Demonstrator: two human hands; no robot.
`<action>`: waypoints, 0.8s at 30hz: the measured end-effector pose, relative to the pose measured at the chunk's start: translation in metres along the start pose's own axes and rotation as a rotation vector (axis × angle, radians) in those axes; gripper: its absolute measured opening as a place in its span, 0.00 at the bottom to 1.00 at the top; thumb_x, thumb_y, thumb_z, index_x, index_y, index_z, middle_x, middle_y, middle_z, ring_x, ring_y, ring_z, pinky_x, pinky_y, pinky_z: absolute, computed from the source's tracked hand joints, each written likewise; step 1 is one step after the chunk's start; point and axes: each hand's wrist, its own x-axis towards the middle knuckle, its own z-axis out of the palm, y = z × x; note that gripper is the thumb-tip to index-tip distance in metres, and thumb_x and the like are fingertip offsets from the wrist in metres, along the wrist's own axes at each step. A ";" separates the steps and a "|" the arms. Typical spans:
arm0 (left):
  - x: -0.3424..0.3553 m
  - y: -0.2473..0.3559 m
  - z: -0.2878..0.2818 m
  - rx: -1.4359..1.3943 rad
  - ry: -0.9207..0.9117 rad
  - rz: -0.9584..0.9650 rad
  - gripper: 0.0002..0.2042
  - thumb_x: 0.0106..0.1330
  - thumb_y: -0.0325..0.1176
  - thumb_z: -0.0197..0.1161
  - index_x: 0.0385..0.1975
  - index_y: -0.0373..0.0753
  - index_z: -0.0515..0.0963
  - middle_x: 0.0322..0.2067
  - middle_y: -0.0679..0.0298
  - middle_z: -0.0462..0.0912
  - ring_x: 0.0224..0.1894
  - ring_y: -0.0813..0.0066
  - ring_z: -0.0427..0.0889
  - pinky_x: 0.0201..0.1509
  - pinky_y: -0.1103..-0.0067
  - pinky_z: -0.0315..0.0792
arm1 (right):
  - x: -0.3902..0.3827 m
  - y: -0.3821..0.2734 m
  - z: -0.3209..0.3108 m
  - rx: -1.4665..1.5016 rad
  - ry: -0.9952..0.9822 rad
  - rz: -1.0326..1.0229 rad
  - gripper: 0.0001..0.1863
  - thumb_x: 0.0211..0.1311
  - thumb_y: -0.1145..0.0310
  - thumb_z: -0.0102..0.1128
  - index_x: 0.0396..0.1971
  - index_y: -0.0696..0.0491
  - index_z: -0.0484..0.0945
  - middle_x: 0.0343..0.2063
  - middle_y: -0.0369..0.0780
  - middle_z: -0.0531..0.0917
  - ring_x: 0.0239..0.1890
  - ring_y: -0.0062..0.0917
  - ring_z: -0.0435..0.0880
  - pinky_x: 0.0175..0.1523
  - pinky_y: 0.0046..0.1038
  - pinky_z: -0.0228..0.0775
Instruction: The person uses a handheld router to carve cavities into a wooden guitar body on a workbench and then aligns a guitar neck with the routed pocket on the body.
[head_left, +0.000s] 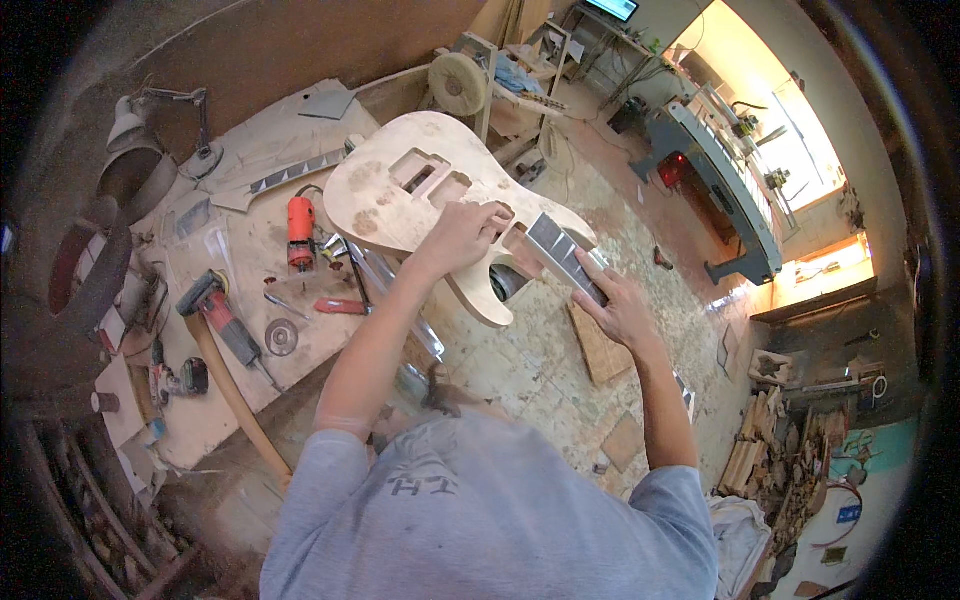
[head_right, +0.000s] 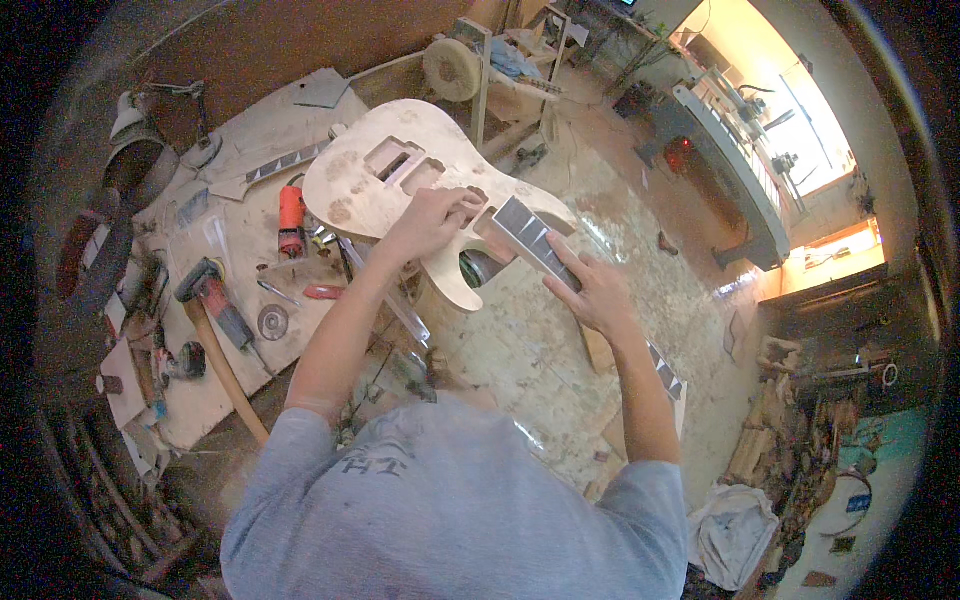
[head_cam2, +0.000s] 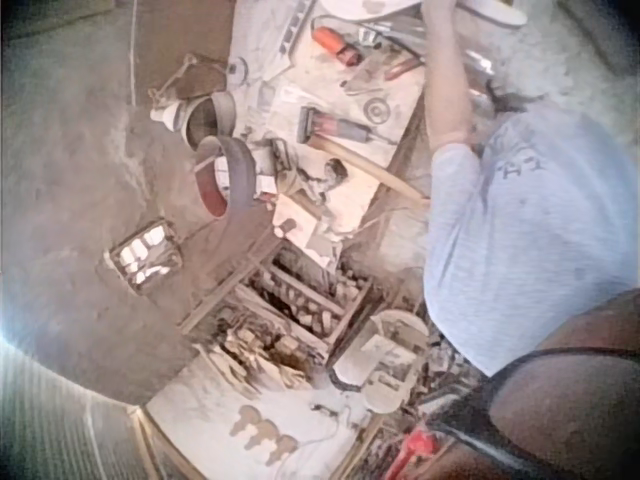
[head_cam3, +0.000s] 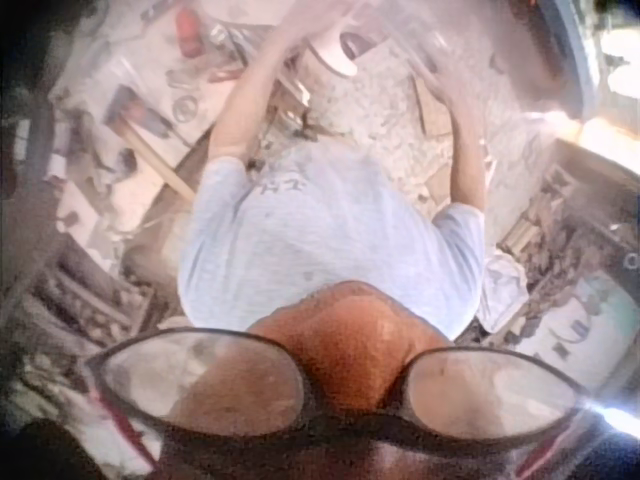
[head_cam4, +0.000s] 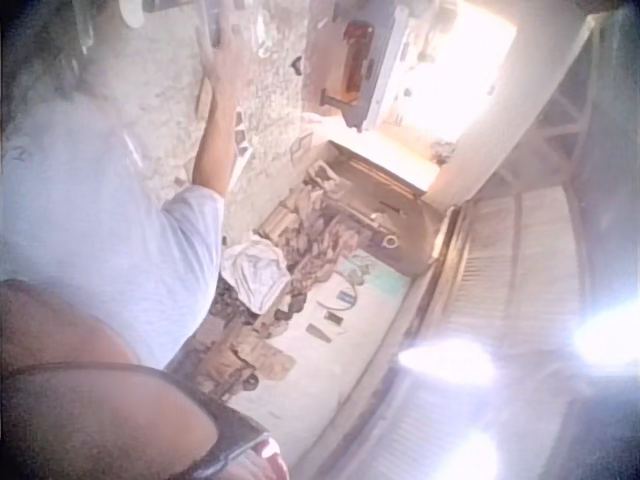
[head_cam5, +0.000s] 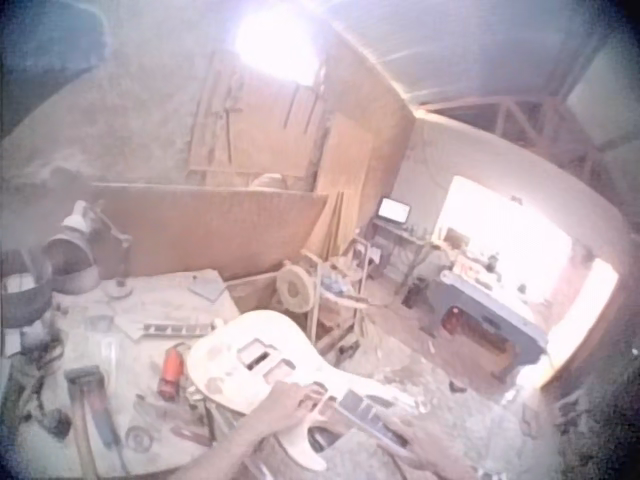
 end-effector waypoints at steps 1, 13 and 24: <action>0.000 0.004 -0.001 0.012 -0.035 -0.028 0.18 0.59 0.21 0.59 0.49 0.39 0.85 0.40 0.47 0.89 0.44 0.51 0.88 0.53 0.66 0.81 | 0.000 0.000 0.003 -0.023 -0.031 0.027 0.36 0.71 0.42 0.60 0.77 0.25 0.63 0.33 0.45 0.83 0.35 0.43 0.85 0.45 0.44 0.77; 0.002 0.005 -0.012 -0.280 -0.160 -0.196 0.24 0.61 0.26 0.57 0.60 0.39 0.79 0.49 0.53 0.90 0.51 0.61 0.89 0.58 0.70 0.79 | 0.021 0.003 0.007 -0.102 -0.112 -0.042 0.36 0.70 0.42 0.60 0.77 0.24 0.62 0.33 0.45 0.82 0.34 0.44 0.85 0.42 0.45 0.79; 0.009 -0.001 -0.009 -0.158 -0.152 -0.208 0.24 0.61 0.26 0.56 0.59 0.41 0.79 0.46 0.54 0.90 0.51 0.61 0.89 0.58 0.69 0.78 | 0.026 -0.003 0.001 -0.071 -0.145 -0.069 0.36 0.71 0.45 0.61 0.77 0.27 0.64 0.33 0.46 0.81 0.34 0.45 0.84 0.43 0.44 0.77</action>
